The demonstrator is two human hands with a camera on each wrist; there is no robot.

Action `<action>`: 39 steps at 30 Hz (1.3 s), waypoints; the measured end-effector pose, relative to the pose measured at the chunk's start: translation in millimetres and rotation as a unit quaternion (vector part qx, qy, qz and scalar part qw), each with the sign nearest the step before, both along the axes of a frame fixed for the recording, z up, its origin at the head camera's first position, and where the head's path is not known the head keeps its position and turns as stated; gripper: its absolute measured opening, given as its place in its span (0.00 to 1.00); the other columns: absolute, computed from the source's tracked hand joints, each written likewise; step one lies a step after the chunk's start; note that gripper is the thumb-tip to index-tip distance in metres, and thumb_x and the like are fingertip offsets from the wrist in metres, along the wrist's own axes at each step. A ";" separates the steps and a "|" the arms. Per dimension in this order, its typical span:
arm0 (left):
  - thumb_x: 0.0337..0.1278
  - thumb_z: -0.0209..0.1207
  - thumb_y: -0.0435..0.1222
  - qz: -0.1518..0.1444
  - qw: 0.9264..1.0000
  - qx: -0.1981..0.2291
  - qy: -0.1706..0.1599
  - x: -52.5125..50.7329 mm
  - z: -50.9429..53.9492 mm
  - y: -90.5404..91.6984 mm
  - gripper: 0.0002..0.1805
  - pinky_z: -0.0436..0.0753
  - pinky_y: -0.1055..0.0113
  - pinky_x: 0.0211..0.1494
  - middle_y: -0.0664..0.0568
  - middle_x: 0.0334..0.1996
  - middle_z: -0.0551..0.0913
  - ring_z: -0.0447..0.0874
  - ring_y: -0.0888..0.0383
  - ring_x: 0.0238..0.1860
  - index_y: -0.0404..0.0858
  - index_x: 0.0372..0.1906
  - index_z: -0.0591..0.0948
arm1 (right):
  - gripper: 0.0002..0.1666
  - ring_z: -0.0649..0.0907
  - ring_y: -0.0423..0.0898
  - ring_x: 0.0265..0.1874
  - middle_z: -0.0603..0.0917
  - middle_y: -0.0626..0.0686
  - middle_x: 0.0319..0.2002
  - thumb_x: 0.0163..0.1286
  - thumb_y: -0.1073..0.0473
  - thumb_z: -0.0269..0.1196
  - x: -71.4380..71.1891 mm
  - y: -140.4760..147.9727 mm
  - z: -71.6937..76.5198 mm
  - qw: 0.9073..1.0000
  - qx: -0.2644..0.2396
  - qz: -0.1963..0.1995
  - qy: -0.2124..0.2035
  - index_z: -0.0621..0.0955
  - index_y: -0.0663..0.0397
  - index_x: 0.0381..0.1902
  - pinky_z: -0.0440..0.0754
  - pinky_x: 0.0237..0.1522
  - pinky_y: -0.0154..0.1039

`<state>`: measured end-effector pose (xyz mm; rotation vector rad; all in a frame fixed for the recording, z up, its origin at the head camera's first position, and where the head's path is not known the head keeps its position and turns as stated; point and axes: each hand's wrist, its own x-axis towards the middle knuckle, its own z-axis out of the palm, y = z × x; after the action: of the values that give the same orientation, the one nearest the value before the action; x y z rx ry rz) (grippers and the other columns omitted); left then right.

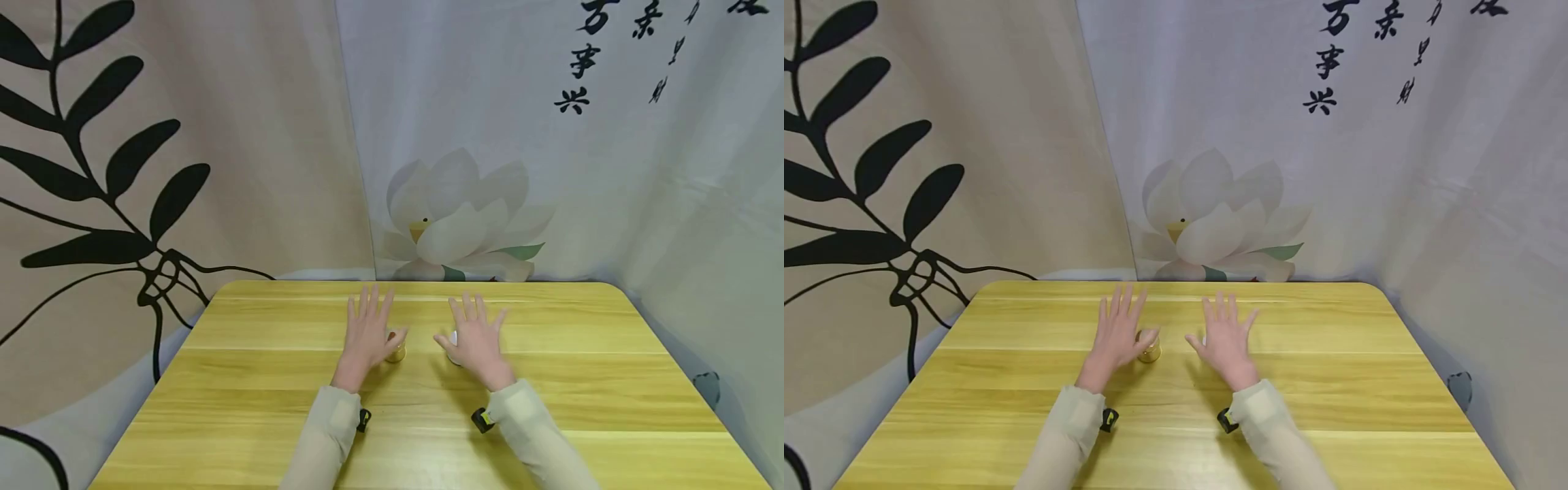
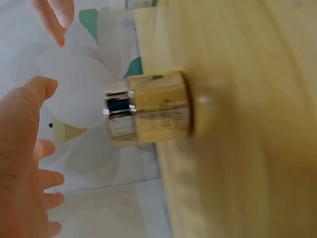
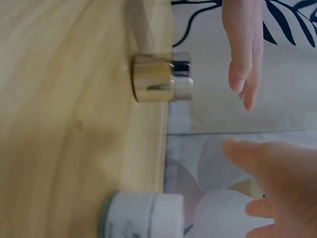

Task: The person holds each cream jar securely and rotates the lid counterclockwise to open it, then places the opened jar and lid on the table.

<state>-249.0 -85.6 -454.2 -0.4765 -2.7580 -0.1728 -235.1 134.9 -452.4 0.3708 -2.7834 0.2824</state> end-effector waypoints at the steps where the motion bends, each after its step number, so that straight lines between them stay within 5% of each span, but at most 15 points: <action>1: 0.57 0.52 0.58 -0.005 1.000 0.006 0.003 1.3 -2.9 -1.4 0.42 0.51 0.39 0.67 0.36 0.70 0.54 0.49 0.37 0.70 0.40 0.71 0.59 | 0.46 0.57 0.64 0.67 0.63 0.65 0.67 0.57 0.36 0.63 0.2 -1.6 -2.3 1.000 0.001 0.004 0.003 0.67 0.55 0.66 0.43 0.54 0.78; 7: 0.56 0.53 0.56 -0.019 0.999 0.027 0.007 7.7 -17.5 -7.8 0.40 0.52 0.38 0.66 0.34 0.68 0.57 0.50 0.37 0.69 0.38 0.68 0.61 | 0.48 0.56 0.62 0.68 0.62 0.63 0.67 0.54 0.36 0.66 1.8 -12.6 -11.2 1.000 0.004 0.027 -0.003 0.66 0.54 0.67 0.42 0.56 0.76; 15: 0.53 0.56 0.59 -0.002 0.998 0.043 -0.056 10.6 -29.9 -13.7 0.45 0.52 0.40 0.66 0.35 0.68 0.58 0.52 0.37 0.68 0.35 0.69 0.61 | 0.44 0.58 0.61 0.67 0.64 0.63 0.66 0.56 0.41 0.67 3.0 -28.6 -17.2 0.998 -0.016 0.063 0.004 0.67 0.54 0.65 0.52 0.59 0.71; 20: 0.46 0.64 0.56 -0.015 0.994 0.075 -0.079 10.9 -32.9 -15.4 0.47 0.59 0.42 0.64 0.35 0.61 0.69 0.63 0.39 0.63 0.32 0.66 0.64 | 0.38 0.62 0.60 0.65 0.67 0.62 0.64 0.57 0.49 0.68 3.2 -38.0 -18.2 0.994 -0.053 0.094 0.013 0.70 0.58 0.62 0.58 0.63 0.61; 30: 0.34 0.74 0.41 -0.063 0.965 0.209 -0.146 7.5 -32.1 -12.7 0.39 0.74 0.46 0.51 0.39 0.47 0.79 0.77 0.43 0.48 0.29 0.55 0.73 | 0.30 0.73 0.56 0.55 0.77 0.59 0.53 0.56 0.59 0.69 1.4 -54.8 -23.9 0.967 -0.214 0.138 0.005 0.75 0.63 0.56 0.73 0.55 0.51; 33: 0.34 0.74 0.37 -0.066 0.954 0.239 -0.170 6.5 -31.9 -12.0 0.37 0.74 0.47 0.52 0.39 0.46 0.79 0.77 0.44 0.48 0.28 0.54 0.73 | 0.29 0.72 0.56 0.55 0.76 0.59 0.53 0.57 0.60 0.68 0.8 -57.1 -25.6 0.957 -0.254 0.140 -0.017 0.74 0.63 0.56 0.73 0.55 0.51; 39: 0.35 0.74 0.35 -0.055 0.945 0.262 -0.188 4.4 -39.9 -13.1 0.32 0.75 0.50 0.49 0.41 0.44 0.79 0.77 0.45 0.45 0.29 0.50 0.75 | 0.27 0.74 0.57 0.55 0.76 0.60 0.53 0.59 0.62 0.67 -0.5 -59.1 -30.6 0.941 -0.304 0.141 -0.041 0.75 0.64 0.55 0.72 0.54 0.53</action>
<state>-244.6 -98.7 -494.1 -0.4851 -2.8681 -1.0953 -235.6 75.8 -482.9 0.6007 -2.5337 1.2081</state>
